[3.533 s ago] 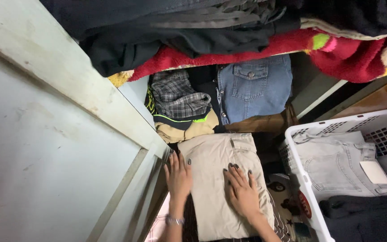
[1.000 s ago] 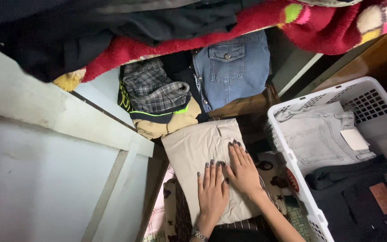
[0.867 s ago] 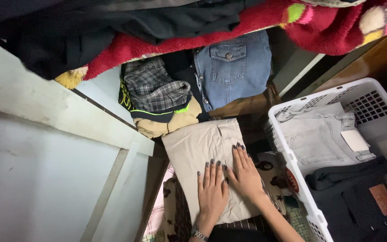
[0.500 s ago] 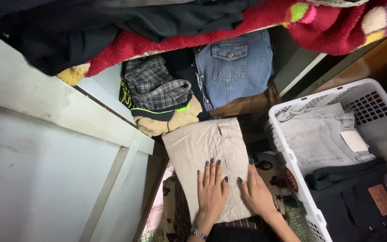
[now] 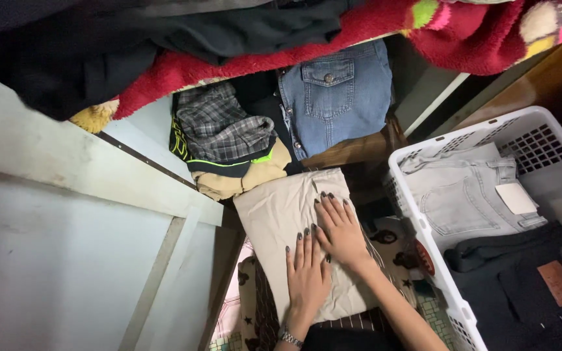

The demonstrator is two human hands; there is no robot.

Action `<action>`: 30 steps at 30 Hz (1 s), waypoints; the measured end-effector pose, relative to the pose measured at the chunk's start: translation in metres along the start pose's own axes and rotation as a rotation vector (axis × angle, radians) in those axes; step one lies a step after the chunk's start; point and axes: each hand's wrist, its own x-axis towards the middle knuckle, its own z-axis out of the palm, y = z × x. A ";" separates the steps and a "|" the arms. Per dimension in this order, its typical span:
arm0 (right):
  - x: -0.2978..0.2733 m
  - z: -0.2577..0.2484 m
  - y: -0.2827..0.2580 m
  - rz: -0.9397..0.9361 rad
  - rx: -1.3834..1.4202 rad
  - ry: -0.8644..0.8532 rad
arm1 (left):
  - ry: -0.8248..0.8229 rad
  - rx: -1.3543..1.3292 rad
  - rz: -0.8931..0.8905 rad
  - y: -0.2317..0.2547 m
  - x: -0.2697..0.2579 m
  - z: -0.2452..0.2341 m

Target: The person folds a pair of beige trousers by hand on a patterned surface, repeatedly smoothing and adjusting the garment. The trousers are folded into a compact rectangle and placed back on the surface.

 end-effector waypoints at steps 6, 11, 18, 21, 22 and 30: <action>-0.015 0.009 0.004 0.047 -0.022 0.044 | 0.037 0.060 0.002 -0.002 -0.001 0.001; -0.033 0.010 0.001 0.183 -0.036 0.061 | 0.105 0.069 0.012 -0.001 -0.002 -0.001; -0.058 -0.020 -0.004 0.285 -0.040 -0.091 | 0.243 0.229 0.033 -0.012 -0.007 -0.015; -0.075 -0.043 0.004 0.476 0.197 -0.295 | 0.264 0.415 -0.028 -0.029 -0.021 -0.039; -0.088 -0.035 0.022 0.497 0.305 -0.272 | 0.251 0.448 -0.093 -0.040 -0.030 -0.028; -0.107 -0.048 0.071 0.561 0.290 -0.238 | 0.284 -0.690 -0.437 -0.120 -0.061 -0.029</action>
